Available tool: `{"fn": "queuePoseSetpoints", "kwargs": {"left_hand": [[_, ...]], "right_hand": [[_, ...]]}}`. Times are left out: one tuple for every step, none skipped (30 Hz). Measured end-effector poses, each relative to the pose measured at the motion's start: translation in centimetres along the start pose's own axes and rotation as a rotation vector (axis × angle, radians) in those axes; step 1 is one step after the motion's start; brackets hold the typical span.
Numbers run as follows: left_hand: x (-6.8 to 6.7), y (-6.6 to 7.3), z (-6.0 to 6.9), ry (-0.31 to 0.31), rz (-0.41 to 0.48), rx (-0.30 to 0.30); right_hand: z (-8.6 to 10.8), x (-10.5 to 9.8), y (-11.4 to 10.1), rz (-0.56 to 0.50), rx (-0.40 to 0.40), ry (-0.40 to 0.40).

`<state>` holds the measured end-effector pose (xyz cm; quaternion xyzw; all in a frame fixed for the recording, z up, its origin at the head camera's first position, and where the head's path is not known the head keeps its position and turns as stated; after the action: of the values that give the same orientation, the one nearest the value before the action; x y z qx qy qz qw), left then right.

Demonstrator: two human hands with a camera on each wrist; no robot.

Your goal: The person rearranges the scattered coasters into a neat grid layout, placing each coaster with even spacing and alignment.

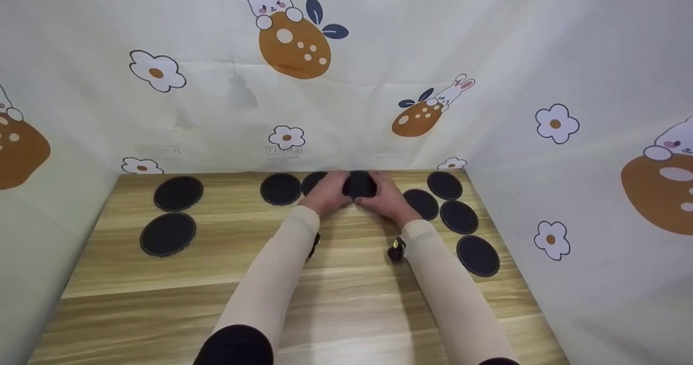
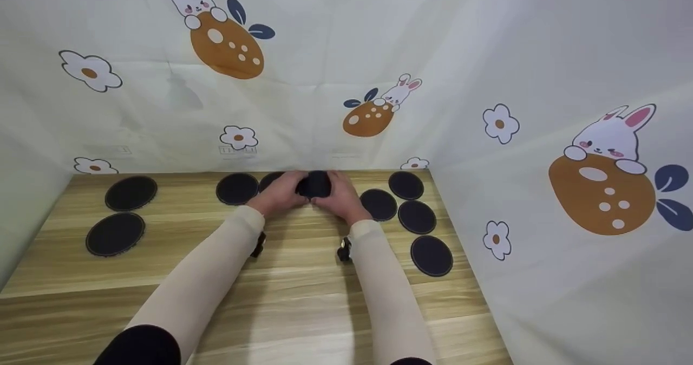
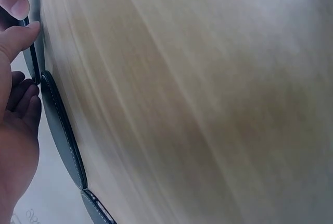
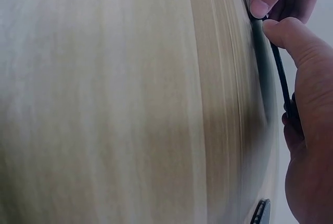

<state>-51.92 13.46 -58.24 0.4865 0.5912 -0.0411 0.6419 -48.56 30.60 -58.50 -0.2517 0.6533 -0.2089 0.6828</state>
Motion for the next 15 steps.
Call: {"fn": "queuePoseSetpoints", "kwargs": {"left_hand": [[-0.15,0.38,0.17,-0.009,-0.008,-0.013],[-0.37,0.84,0.46,-0.023,-0.009,-0.031],[-0.40,0.96,0.52,-0.024,-0.015,-0.035],[-0.39,0.99,0.56,-0.028,-0.025,-0.039],[-0.38,1.01,0.61,-0.026,-0.030,-0.041],[-0.33,0.93,0.62,-0.031,-0.036,-0.046],[-0.33,0.90,0.66,-0.035,-0.041,-0.049],[-0.29,0.85,0.69,-0.041,-0.045,-0.051],[-0.25,0.84,0.70,-0.042,-0.050,-0.050],[-0.20,0.81,0.72,-0.049,-0.057,-0.054],[-0.17,0.82,0.72,-0.052,-0.059,-0.056],[-0.14,0.81,0.69,-0.056,-0.063,-0.058],[-0.13,0.82,0.69,-0.057,-0.061,-0.060],[-0.10,0.81,0.65,-0.060,-0.063,-0.063],[-0.10,0.80,0.61,-0.062,-0.062,-0.066]], "right_hand": [[-0.02,0.05,0.05,-0.004,0.003,-0.001],[-0.06,0.12,0.11,-0.007,0.004,-0.001],[-0.08,0.18,0.15,-0.007,0.006,-0.002],[-0.09,0.23,0.21,-0.007,0.007,-0.003],[-0.09,0.27,0.24,-0.010,0.007,-0.005],[-0.10,0.30,0.26,-0.014,0.006,-0.006],[-0.12,0.33,0.26,-0.015,0.001,-0.007],[-0.13,0.36,0.25,-0.018,-0.004,-0.009],[-0.13,0.39,0.21,-0.021,-0.008,-0.012],[-0.13,0.39,0.20,-0.026,-0.011,-0.013],[-0.15,0.40,0.20,-0.030,-0.015,-0.014],[-0.17,0.42,0.22,-0.032,-0.017,-0.014],[-0.19,0.43,0.27,-0.032,-0.017,-0.013],[-0.21,0.45,0.31,-0.035,-0.016,-0.014],[-0.21,0.44,0.36,-0.034,-0.012,-0.014]]}}
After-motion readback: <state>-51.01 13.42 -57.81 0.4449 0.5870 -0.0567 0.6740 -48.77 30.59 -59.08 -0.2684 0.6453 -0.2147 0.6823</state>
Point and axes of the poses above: each hand's wrist, its own z-axis away from the middle knuckle, its own x-axis out of the palm, y = z × x, the point moved 6 cm from there along -z, towards the middle knuckle, and after that the axes turned 10 degrees about x, right-handed, at the moved point
